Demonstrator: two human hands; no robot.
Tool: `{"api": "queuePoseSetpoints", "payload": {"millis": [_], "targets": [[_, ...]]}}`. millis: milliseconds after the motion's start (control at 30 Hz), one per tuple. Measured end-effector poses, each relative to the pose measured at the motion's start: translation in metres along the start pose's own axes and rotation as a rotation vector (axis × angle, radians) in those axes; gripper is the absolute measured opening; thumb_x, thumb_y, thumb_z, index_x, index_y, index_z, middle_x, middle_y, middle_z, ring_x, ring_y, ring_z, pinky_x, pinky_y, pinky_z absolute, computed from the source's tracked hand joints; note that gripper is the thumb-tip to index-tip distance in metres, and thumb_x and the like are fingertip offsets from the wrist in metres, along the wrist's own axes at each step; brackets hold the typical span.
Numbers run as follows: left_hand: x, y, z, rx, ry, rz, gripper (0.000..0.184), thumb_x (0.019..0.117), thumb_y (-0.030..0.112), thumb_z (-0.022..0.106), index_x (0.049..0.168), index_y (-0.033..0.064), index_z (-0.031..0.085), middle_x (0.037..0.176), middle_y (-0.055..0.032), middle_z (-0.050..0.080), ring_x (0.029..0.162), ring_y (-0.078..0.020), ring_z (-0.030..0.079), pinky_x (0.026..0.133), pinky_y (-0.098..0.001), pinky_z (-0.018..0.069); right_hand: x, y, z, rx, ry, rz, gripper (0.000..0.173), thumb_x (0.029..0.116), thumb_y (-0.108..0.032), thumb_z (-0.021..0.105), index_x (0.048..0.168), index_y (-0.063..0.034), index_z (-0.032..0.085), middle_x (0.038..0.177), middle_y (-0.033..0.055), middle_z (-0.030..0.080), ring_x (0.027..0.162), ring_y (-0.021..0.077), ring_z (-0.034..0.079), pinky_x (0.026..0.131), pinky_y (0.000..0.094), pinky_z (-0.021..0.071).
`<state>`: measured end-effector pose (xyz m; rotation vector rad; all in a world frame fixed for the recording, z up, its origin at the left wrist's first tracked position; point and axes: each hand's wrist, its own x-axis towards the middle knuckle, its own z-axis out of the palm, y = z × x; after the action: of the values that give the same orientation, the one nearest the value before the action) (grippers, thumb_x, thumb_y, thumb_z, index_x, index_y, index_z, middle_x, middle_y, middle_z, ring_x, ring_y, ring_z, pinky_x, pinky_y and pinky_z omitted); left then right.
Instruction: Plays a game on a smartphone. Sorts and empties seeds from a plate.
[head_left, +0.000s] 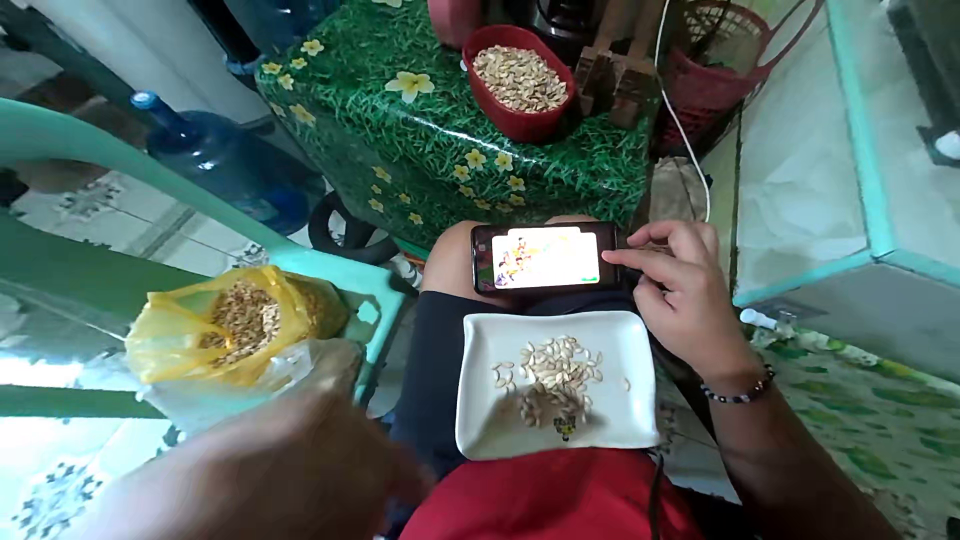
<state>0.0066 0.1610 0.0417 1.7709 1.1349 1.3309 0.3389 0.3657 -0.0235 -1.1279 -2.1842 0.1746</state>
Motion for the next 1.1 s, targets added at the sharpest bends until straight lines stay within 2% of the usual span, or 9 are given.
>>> {"api": "queuePoseSetpoints", "payload": {"millis": [67, 100, 167, 233, 367, 467, 733, 900, 1100], "targets": [[0.039, -0.032, 0.039, 0.087, 0.224, 0.1, 0.019, 0.1045, 0.038, 0.054, 0.114, 0.0264, 0.065, 0.093, 0.0086, 0.07, 0.077, -0.0051, 0.067, 0.067, -0.0243, 0.0577, 0.0, 0.0, -0.003, 0.012, -0.019, 0.002, 0.041, 0.089, -0.004, 0.051, 0.114, -0.0182, 0.08, 0.123, 0.0103, 0.063, 0.119, 0.0317, 0.052, 0.095, 0.0465, 0.0453], [0.044, -0.046, 0.048, 0.162, 0.243, 0.048, 0.02, 0.1051, 0.038, 0.052, 0.118, 0.0259, 0.062, 0.093, 0.0097, 0.067, 0.074, -0.0026, 0.065, 0.064, -0.0226, 0.0567, 0.0, 0.0, -0.004, 0.012, -0.023, -0.002, 0.041, 0.0892, -0.004, 0.05, 0.114, -0.0181, 0.08, 0.123, 0.0099, 0.063, 0.119, 0.0311, 0.052, 0.095, 0.0459, 0.0458], [0.037, -0.073, 0.054, 0.284, 0.207, -0.108, 0.03, 0.105, 0.034, 0.052, 0.125, 0.0117, 0.058, 0.088, 0.0035, 0.064, 0.067, -0.0034, 0.062, 0.059, -0.0234, 0.0555, 0.0, 0.0, -0.006, 0.009, -0.02, -0.01, 0.042, 0.0893, -0.004, 0.05, 0.115, -0.0181, 0.08, 0.123, 0.0097, 0.063, 0.119, 0.0311, 0.052, 0.096, 0.0457, 0.0452], [0.025, -0.093, 0.055, 0.371, 0.176, -0.248, 0.039, 0.1038, 0.035, 0.052, 0.129, 0.0051, 0.057, 0.08, 0.0019, 0.062, 0.06, -0.0038, 0.057, 0.054, -0.0235, 0.0513, 0.002, -0.001, -0.006, 0.008, -0.017, -0.018, 0.043, 0.089, -0.004, 0.05, 0.115, -0.0189, 0.08, 0.123, 0.0097, 0.063, 0.119, 0.0315, 0.051, 0.096, 0.0462, 0.044], [0.011, -0.101, 0.062, 0.196, 0.117, -0.404, 0.049, 0.1033, 0.031, 0.054, 0.145, 0.0062, 0.047, 0.074, 0.0026, 0.066, 0.058, -0.0057, 0.063, 0.054, -0.0258, 0.0574, 0.002, -0.007, 0.003, 0.011, -0.034, -0.052, 0.042, 0.0884, -0.003, 0.05, 0.113, -0.0193, 0.081, 0.123, 0.0122, 0.063, 0.119, 0.0352, 0.05, 0.096, 0.0507, 0.0422], [0.009, -0.1, 0.069, 0.088, 0.115, -0.427, 0.054, 0.1023, 0.024, 0.056, 0.151, 0.0078, 0.041, 0.071, 0.0031, 0.067, 0.055, -0.0059, 0.063, 0.053, -0.0236, 0.0562, 0.003, -0.012, 0.008, 0.01, -0.037, -0.055, 0.041, 0.0886, -0.003, 0.052, 0.112, -0.0201, 0.081, 0.124, 0.0121, 0.063, 0.121, 0.037, 0.049, 0.097, 0.0534, 0.0416], [0.011, -0.095, 0.079, -0.061, 0.123, -0.468, 0.053, 0.1009, 0.011, 0.055, 0.152, 0.0037, 0.041, 0.072, 0.0047, 0.068, 0.056, -0.002, 0.062, 0.054, -0.0188, 0.0548, 0.014, -0.024, 0.017, -0.019, -0.058, -0.09, 0.044, 0.0875, 0.0, 0.052, 0.114, -0.0221, 0.08, 0.126, 0.012, 0.062, 0.122, 0.0382, 0.049, 0.095, 0.0564, 0.0411], [0.008, -0.096, 0.082, -0.11, 0.116, -0.438, 0.051, 0.1009, 0.007, 0.053, 0.151, 0.0015, 0.044, 0.082, 0.0002, 0.072, 0.062, -0.0052, 0.066, 0.06, -0.0215, 0.0589, 0.024, -0.04, 0.028, -0.023, -0.126, -0.149, 0.043, 0.0881, 0.0, 0.058, 0.114, -0.026, 0.08, 0.128, 0.0127, 0.061, 0.125, 0.0417, 0.048, 0.093, 0.061, 0.0413], [0.007, -0.097, 0.083, -0.118, 0.121, -0.437, 0.05, 0.1009, 0.007, 0.053, 0.15, 0.0013, 0.044, 0.081, 0.0, 0.072, 0.061, -0.0059, 0.067, 0.06, -0.0219, 0.059, 0.026, -0.046, 0.033, -0.036, -0.144, -0.168, 0.042, 0.09, -0.001, 0.058, 0.114, -0.0274, 0.08, 0.127, 0.0123, 0.061, 0.125, 0.0406, 0.048, 0.094, 0.0593, 0.0403]]}}
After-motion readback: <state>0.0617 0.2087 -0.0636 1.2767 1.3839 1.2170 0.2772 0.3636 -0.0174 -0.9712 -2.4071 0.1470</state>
